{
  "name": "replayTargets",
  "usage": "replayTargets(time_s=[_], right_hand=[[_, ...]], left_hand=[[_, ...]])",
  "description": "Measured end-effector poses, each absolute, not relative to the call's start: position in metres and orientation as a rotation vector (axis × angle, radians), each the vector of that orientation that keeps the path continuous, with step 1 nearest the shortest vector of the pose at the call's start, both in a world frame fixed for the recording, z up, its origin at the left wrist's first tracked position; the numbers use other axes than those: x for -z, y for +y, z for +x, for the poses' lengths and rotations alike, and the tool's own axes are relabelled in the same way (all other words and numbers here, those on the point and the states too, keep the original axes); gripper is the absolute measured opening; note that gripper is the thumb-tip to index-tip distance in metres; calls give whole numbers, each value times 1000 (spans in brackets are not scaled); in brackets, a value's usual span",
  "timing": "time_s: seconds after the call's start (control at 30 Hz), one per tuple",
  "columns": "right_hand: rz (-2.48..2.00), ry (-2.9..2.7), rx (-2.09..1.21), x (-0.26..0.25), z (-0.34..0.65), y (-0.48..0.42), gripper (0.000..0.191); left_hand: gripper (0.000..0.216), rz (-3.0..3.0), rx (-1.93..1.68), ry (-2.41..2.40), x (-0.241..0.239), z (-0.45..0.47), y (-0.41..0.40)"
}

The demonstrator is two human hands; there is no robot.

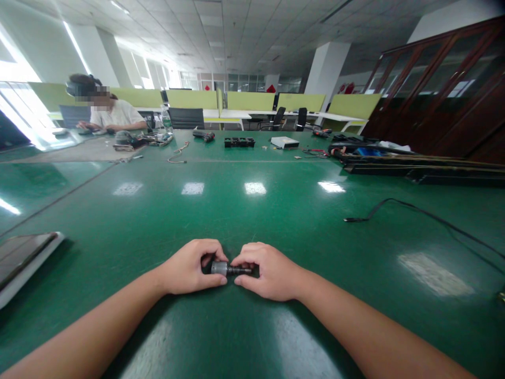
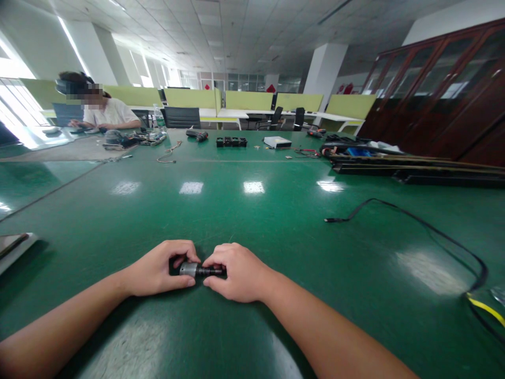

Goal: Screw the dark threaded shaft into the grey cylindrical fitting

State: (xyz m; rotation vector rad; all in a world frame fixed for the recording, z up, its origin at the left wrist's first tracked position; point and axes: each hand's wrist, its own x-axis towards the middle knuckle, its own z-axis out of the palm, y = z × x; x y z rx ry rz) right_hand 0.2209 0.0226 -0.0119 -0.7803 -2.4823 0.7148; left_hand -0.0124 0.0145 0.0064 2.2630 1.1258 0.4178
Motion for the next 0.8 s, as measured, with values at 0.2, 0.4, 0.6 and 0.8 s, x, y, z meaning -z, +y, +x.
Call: replayTargets(time_s=[0.2,0.4,0.6,0.8], right_hand=[[-774,-2486,-723,11,221,23,23],[-763,-2474,-729,12,221,23,21],[-765,-2462,-717,15,220,26,19],[-758,-2460,-719,14,221,25,16]], left_hand=[[23,2264,-411,1111,-7,-12,14],[23,2251,-390,1112,-9,-13,13],[24,2252,-380,1122,-7,-13,14],[23,2256,-378,1126,-7,-13,14]])
